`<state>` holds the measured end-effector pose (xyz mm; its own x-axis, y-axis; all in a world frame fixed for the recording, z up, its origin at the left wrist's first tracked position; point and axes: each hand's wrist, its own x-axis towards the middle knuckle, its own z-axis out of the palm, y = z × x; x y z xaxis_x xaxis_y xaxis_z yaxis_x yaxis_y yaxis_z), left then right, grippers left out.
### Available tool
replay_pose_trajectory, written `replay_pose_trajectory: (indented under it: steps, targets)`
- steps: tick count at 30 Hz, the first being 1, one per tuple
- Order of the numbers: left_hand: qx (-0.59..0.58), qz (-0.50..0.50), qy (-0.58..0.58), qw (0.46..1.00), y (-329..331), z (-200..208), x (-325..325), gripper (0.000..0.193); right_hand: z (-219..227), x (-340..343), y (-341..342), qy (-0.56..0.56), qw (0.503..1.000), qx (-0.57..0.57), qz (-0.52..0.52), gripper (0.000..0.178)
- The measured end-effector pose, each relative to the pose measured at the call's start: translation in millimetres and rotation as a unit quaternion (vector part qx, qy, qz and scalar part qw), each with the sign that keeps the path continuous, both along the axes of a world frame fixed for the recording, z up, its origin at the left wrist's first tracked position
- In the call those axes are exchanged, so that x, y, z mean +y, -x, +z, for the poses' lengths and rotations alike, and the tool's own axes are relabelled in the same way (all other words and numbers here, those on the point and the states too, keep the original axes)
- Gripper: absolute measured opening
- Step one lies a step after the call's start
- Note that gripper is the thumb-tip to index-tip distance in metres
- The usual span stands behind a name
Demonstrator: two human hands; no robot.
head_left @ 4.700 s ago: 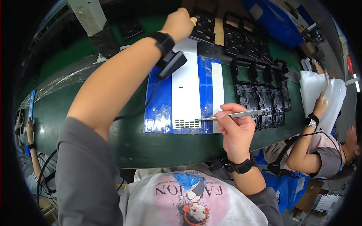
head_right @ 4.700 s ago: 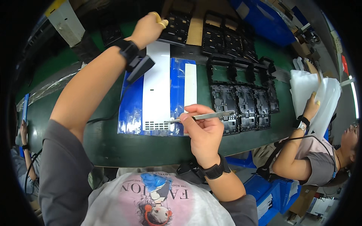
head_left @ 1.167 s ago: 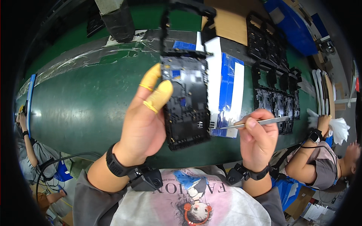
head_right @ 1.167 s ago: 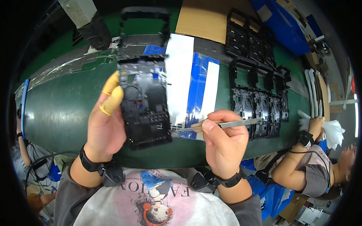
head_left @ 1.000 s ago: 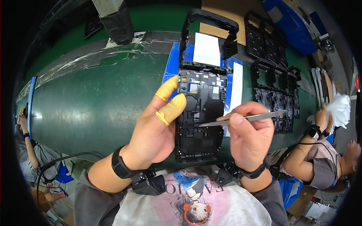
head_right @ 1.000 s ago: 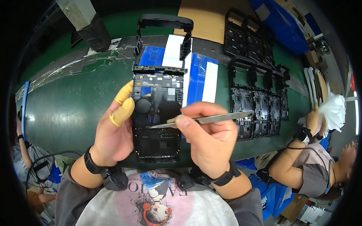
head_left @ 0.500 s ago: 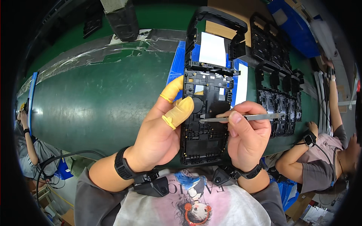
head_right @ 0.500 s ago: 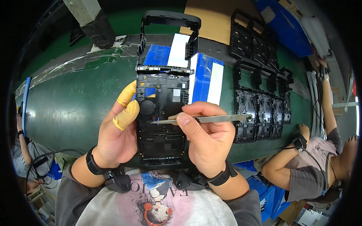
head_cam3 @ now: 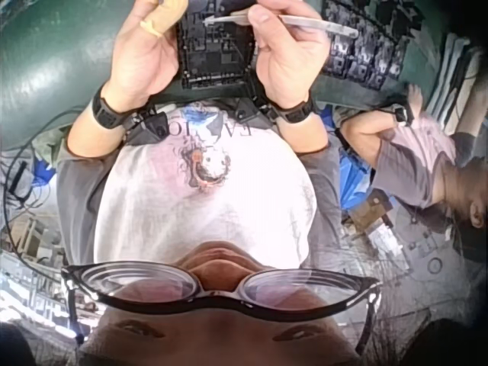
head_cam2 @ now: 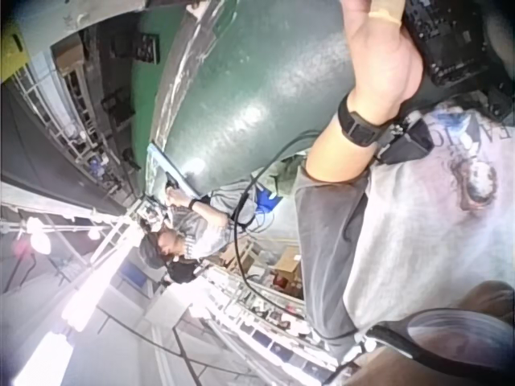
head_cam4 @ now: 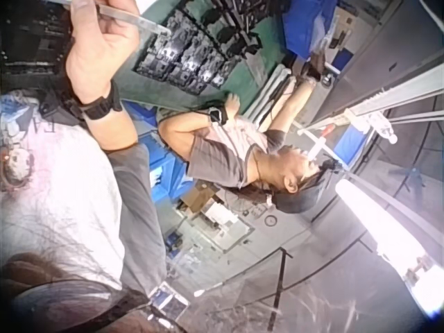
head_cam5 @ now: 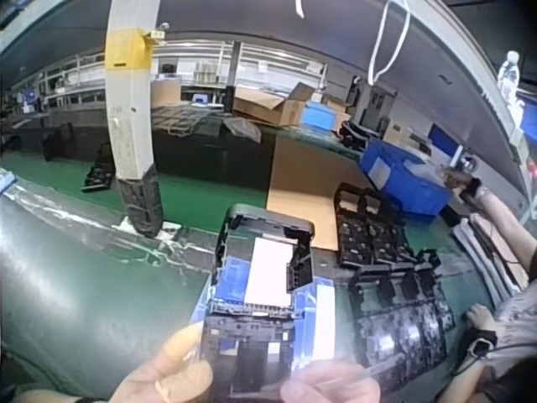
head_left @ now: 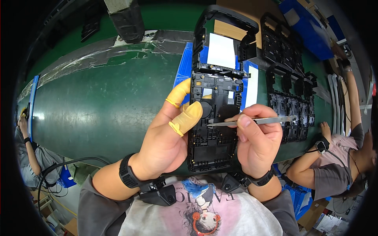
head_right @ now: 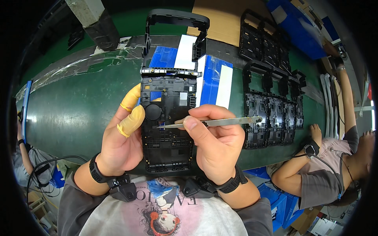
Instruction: Manually assembling or inspecting an electronic housing component using tweezers.
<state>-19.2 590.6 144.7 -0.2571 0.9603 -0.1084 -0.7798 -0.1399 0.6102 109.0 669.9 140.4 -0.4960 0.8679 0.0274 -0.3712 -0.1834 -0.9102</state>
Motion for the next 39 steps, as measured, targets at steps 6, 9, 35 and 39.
replay_pose_trajectory:
  steps: [6,9,35,39]
  targets:
    - [0.032,0.008,0.004,0.999,-1.4,-2.3,-1.4,0.049,-1.0,0.2,1.5,-0.004,1.0,0.001,0.001,0.018]
    - [0.107,0.029,0.028,0.993,-2.7,-1.4,0.3,0.058,-2.1,2.6,-4.3,0.021,0.999,0.034,0.001,0.017]
    - [0.807,-0.152,-0.001,0.571,-92.5,-20.2,154.1,0.042,-11.9,31.3,-142.1,-0.018,0.962,0.113,-0.247,0.016]
    - [0.62,-0.223,0.167,0.733,-67.0,-4.4,157.4,0.025,-4.5,22.8,-126.7,-0.046,0.967,0.105,-0.226,0.017]
